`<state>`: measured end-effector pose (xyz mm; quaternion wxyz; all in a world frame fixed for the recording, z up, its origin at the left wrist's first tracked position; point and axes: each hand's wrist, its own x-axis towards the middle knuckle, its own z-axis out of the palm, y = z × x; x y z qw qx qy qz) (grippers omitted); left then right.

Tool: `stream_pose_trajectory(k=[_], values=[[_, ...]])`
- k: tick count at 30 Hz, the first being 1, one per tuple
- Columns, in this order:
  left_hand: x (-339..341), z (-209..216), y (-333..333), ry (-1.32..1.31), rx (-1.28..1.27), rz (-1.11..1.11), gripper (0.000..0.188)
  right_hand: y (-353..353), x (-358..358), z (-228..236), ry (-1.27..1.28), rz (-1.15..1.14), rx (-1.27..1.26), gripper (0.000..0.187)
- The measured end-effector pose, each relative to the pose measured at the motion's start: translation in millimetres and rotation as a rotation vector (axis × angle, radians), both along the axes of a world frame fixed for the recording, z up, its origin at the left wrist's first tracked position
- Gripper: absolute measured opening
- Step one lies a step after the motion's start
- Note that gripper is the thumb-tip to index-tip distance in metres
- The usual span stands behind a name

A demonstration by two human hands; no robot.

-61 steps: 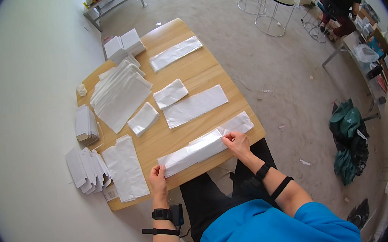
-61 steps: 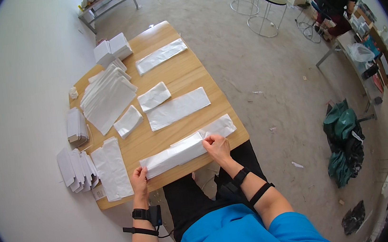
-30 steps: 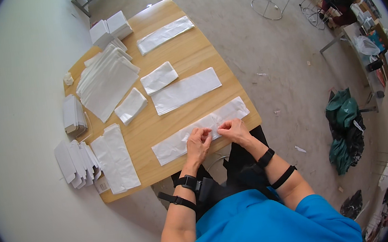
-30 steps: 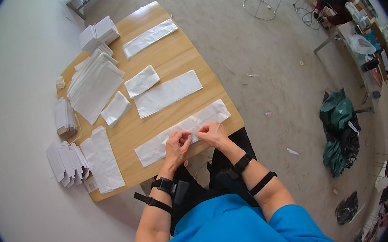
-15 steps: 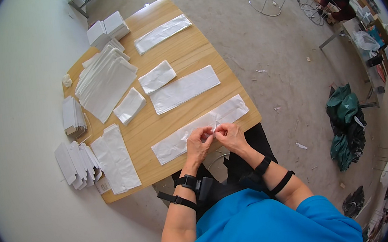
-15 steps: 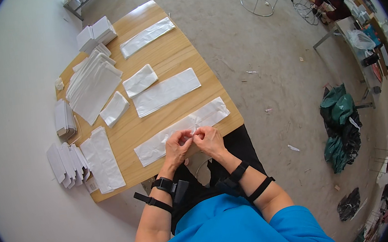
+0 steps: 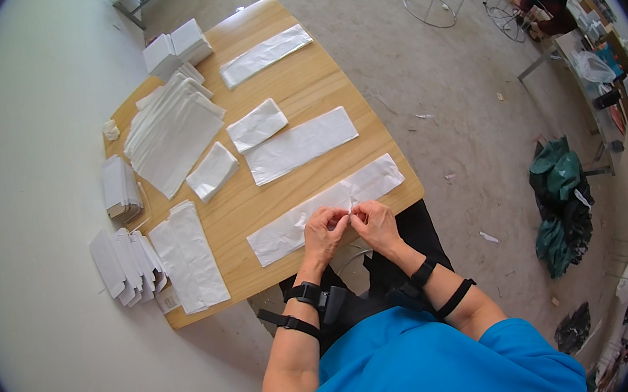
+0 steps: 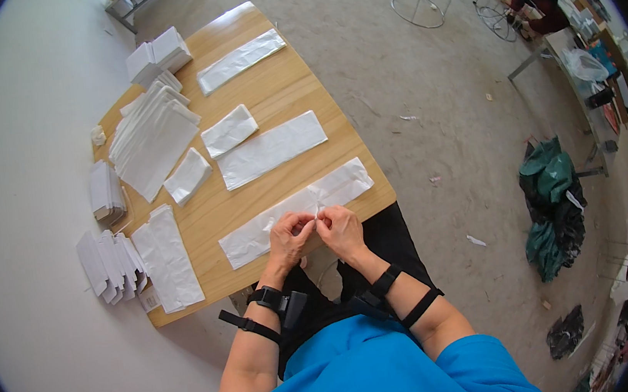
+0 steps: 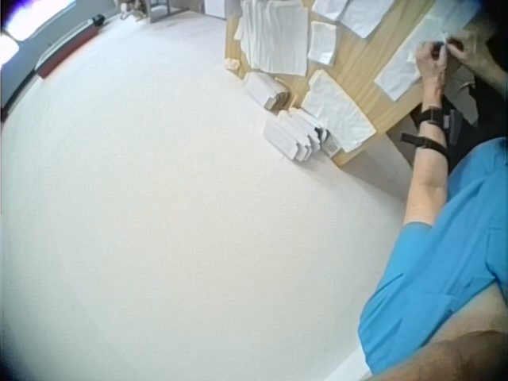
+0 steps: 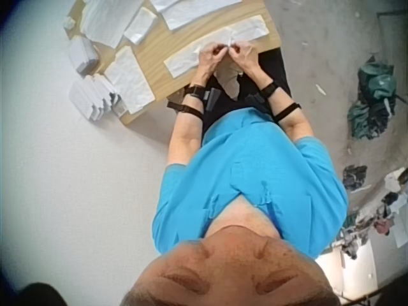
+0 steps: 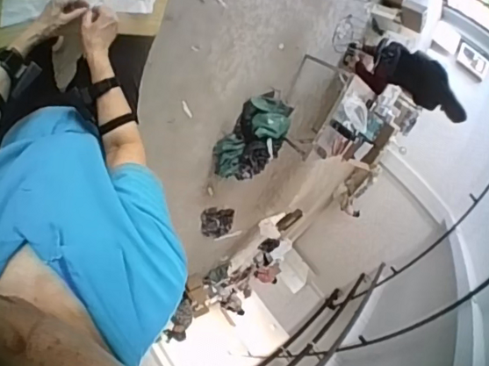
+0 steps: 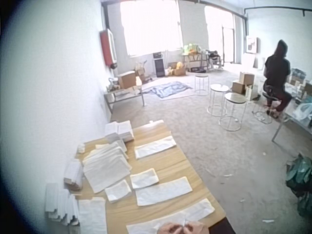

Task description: Folding long white plastic bags at a wooden table.

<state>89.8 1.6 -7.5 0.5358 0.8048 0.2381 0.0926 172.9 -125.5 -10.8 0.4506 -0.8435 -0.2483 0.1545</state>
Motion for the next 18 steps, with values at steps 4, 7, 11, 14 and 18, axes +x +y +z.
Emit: stream_pose_trajectory(k=[4,7,11,14,18], values=[[-0.5,1.0,-0.3,0.005,-0.028,0.020,0.013,3.0,-2.9,5.9,-0.093,0.029,-0.031,0.012],[-0.9,-1.8,-0.4,-0.025,-0.006,0.019,0.013,6.1,-3.7,9.4,-0.056,0.081,-0.097,0.014],[-1.8,-5.9,0.4,-0.052,0.051,0.020,0.012,11.0,-2.0,7.9,-0.089,0.108,-0.124,0.013],[-2.1,-5.0,0.0,-0.051,0.072,0.037,0.011,14.8,-1.5,11.0,-0.076,0.121,-0.173,0.015],[-0.1,-2.0,-5.4,-0.050,0.052,0.096,0.010,17.0,-4.0,8.6,-0.073,0.001,-0.138,0.014]])
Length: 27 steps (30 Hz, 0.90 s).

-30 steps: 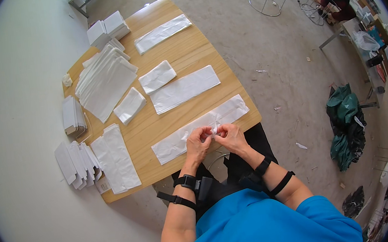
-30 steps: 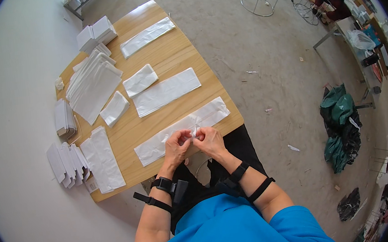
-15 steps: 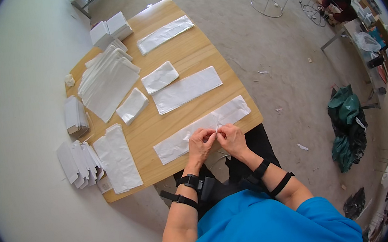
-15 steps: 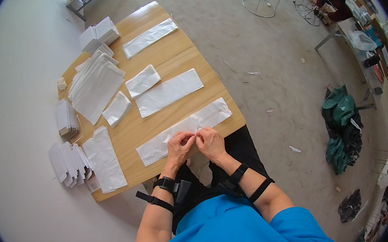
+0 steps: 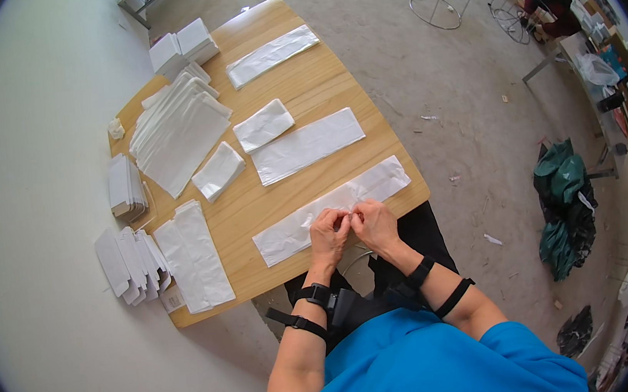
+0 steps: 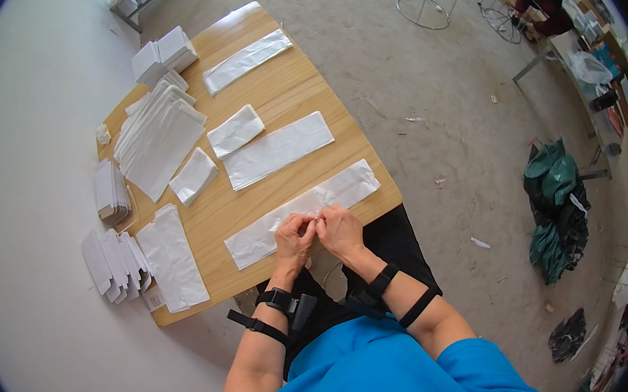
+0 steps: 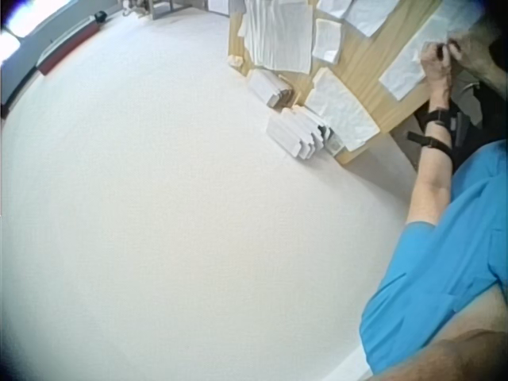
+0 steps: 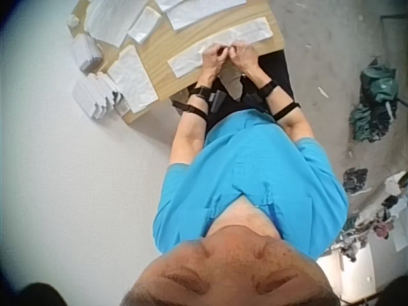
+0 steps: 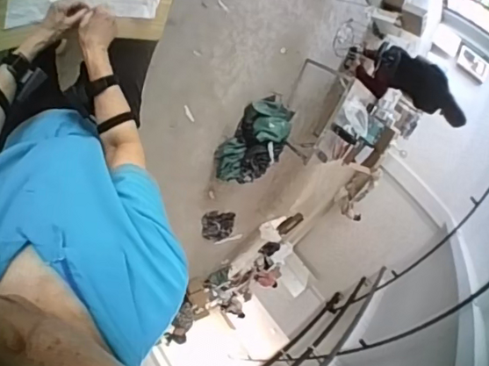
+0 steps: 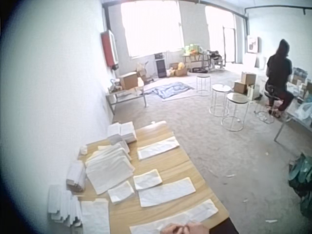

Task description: Folding long white plastic bags at a wooden table.

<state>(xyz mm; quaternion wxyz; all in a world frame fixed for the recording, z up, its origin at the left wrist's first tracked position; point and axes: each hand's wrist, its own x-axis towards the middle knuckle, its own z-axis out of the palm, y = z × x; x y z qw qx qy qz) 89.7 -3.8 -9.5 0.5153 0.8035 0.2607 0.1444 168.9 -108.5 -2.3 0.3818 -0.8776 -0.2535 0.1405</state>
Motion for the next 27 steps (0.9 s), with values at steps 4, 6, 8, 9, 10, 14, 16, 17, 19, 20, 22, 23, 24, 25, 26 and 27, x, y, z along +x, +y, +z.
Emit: stream_pose_trajectory(k=[4,6,8,9,10,14,16,17,19,20,22,23,24,25,26,27], values=[[0.8,-3.2,-1.5,0.052,-0.019,0.042,0.011,-5.2,0.9,-7.7,0.036,-0.077,0.049,0.013],[0.0,-6.3,-0.2,0.059,-0.022,0.068,0.010,-7.7,1.4,-7.5,0.087,-0.124,0.076,0.013],[0.1,-7.2,4.0,0.076,-0.086,0.067,0.010,-11.3,2.8,-7.0,0.166,-0.144,0.072,0.013],[-0.4,-7.3,5.3,0.075,-0.087,0.065,0.010,-12.7,3.1,-6.4,0.246,-0.161,0.071,0.013],[-1.5,-6.1,6.9,0.087,-0.110,0.045,0.010,-12.3,2.5,-3.2,0.245,-0.162,0.071,0.013],[-1.1,-3.9,10.3,0.096,-0.139,0.004,0.010,-3.5,0.5,10.9,0.085,-0.133,0.082,0.013],[-0.8,-3.9,11.6,0.093,-0.128,-0.007,0.011,0.3,4.5,11.1,0.010,-0.113,0.080,0.013],[-0.5,-4.0,12.3,0.090,-0.117,-0.017,0.011,2.0,7.1,7.0,0.051,-0.100,0.044,0.014],[-1.5,-3.5,12.8,0.102,-0.125,-0.021,0.012,3.4,10.9,-0.1,0.089,-0.090,0.011,0.014],[-1.7,-3.1,13.5,0.117,-0.133,-0.021,0.013,2.7,12.8,-3.2,0.091,-0.089,0.008,0.013],[-2.9,-2.0,16.1,0.125,-0.136,-0.046,0.013,3.4,13.5,-4.9,0.092,-0.089,0.006,0.012],[-3.6,-1.4,17.2,0.136,-0.141,-0.070,0.013,5.4,12.0,-3.7,0.035,-0.083,0.025,0.012],[-3.6,-1.1,18.1,0.135,-0.140,-0.070,0.013,7.2,11.6,-2.9,-0.022,-0.077,0.045,0.012],[-3.5,-1.5,18.9,0.132,-0.141,-0.082,0.014,8.7,13.2,-3.1,-0.024,-0.079,0.045,0.012],[-3.2,-2.0,19.3,0.130,-0.143,-0.094,0.014,10.6,16.0,-4.3,-0.022,-0.065,0.049,0.013],[-3.0,-2.5,19.1,0.129,-0.142,-0.098,0.014,11.8,18.0,-5.6,-0.020,-0.051,0.052,0.015]])
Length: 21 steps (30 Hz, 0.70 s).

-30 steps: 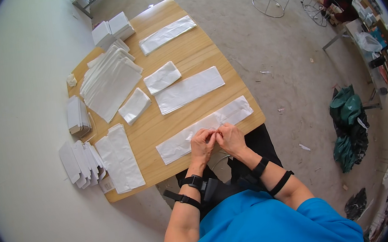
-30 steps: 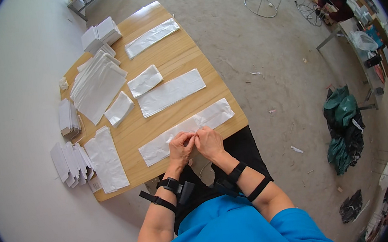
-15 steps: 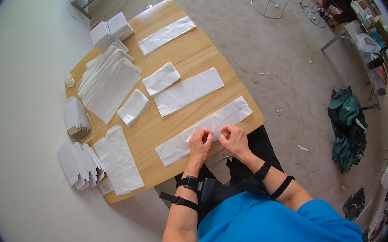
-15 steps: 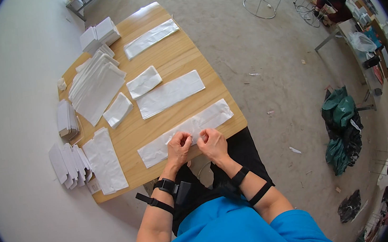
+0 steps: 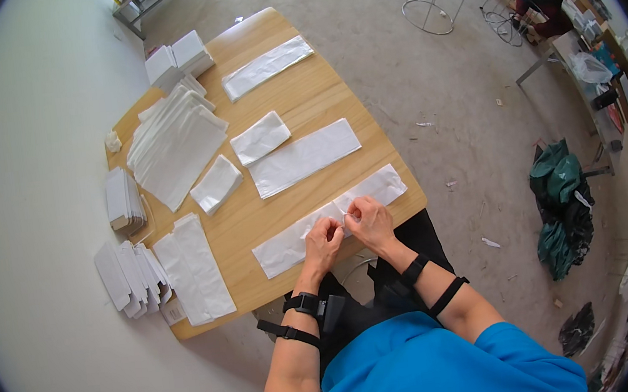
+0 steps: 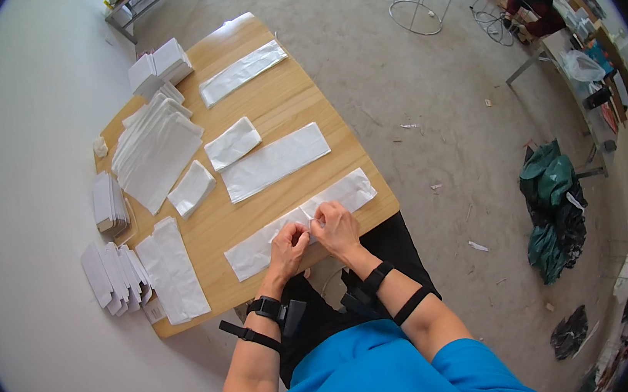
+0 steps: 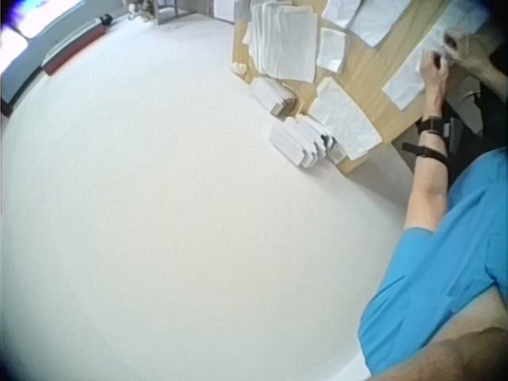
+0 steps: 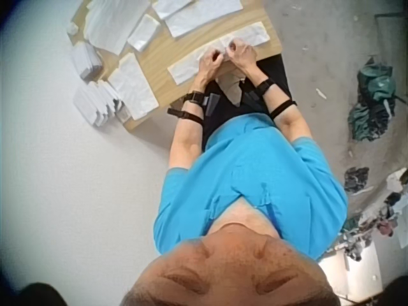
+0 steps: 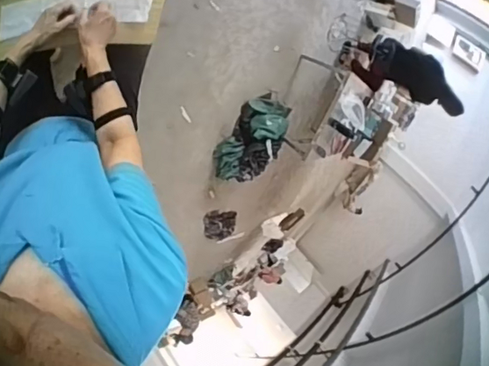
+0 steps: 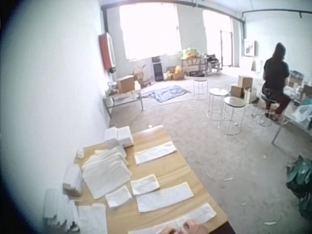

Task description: Folding long white plastic bags at a wooden table.

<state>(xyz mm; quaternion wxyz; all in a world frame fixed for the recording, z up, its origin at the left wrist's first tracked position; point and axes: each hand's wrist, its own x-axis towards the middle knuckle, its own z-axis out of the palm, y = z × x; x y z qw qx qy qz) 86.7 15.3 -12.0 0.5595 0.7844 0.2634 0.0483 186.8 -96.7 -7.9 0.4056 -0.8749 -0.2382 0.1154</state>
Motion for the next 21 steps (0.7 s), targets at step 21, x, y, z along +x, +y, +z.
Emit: stream_pose_trajectory(k=[21], values=[[-2.3,-1.8,4.2,-0.003,-0.076,0.010,0.014,-4.0,-3.4,17.9,0.391,-0.106,0.313,0.025]])
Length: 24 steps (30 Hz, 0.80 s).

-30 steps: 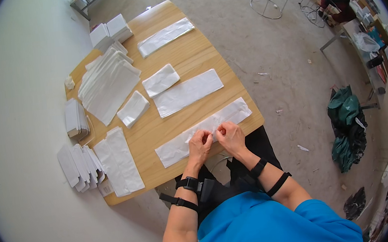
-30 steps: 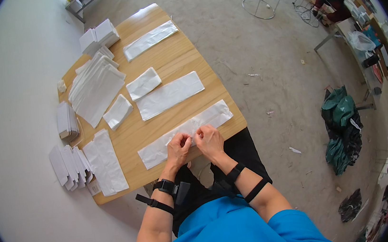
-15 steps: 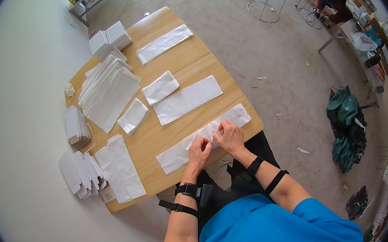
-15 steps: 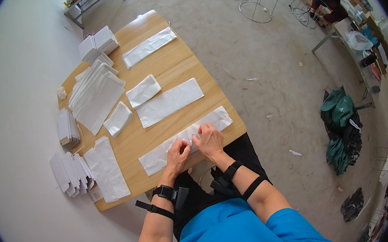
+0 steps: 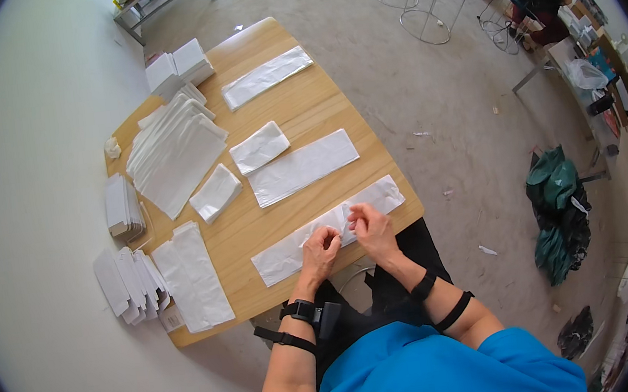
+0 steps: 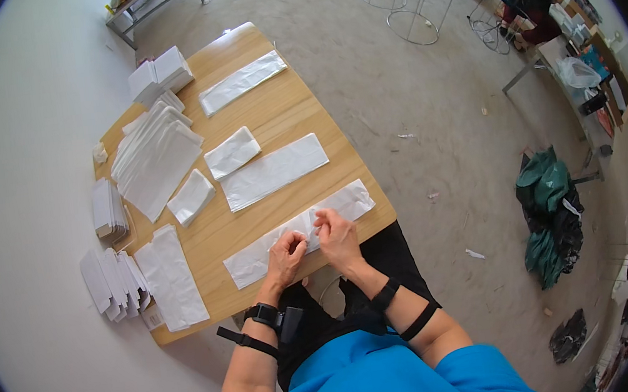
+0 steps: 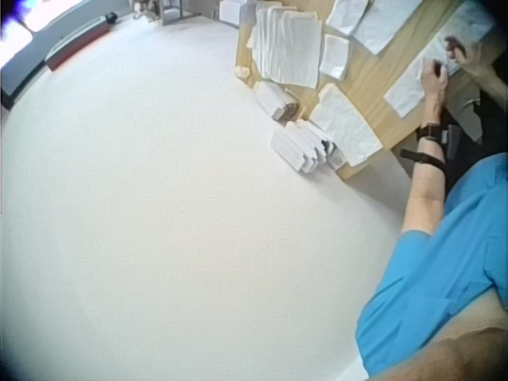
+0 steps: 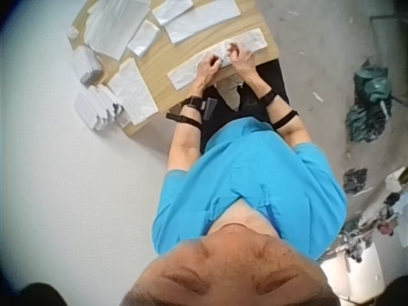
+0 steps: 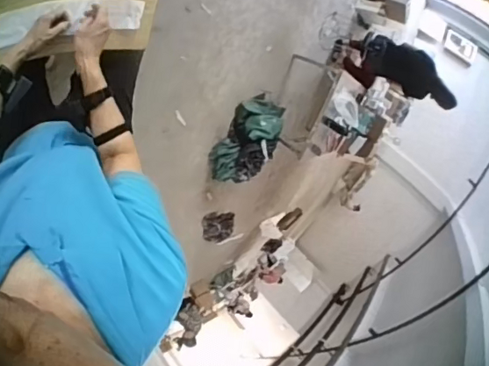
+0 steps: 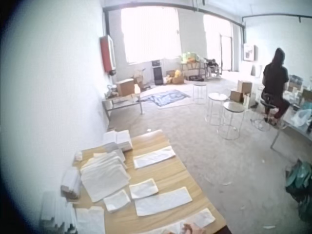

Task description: Folding long white plastic bags at a wooden table.

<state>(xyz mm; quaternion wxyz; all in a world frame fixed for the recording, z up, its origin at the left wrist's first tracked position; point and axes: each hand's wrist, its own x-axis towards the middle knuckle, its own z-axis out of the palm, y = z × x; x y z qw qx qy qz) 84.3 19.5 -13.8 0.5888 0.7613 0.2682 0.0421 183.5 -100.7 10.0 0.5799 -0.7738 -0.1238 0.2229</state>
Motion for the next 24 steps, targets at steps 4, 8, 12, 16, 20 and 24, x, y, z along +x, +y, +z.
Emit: stream_pose_trajectory(k=[4,8,12,16,20,24], values=[[-15.8,-2.8,12.3,-0.107,-0.245,0.240,0.013,7.9,-8.1,-32.0,-0.053,0.026,-0.070,0.028],[-70.9,5.3,45.4,-0.516,-0.683,0.756,0.013,8.4,-4.8,-26.5,-0.013,0.013,-0.101,0.030],[-138.0,9.8,68.0,-0.288,-0.432,1.337,0.023,5.0,-2.4,-27.4,0.021,-0.020,-0.097,0.029],[-131.3,39.1,38.4,0.002,0.596,1.203,0.031,-6.5,7.1,-28.0,-0.193,-0.065,-0.084,0.021],[-69.8,67.1,5.7,-0.048,0.708,0.609,0.020,-29.6,42.3,-10.6,-0.269,-0.214,-0.207,0.018],[-9.1,53.3,-13.3,-0.099,0.475,0.341,0.011,-42.5,68.9,-18.7,-0.413,-0.310,-0.510,0.024]])
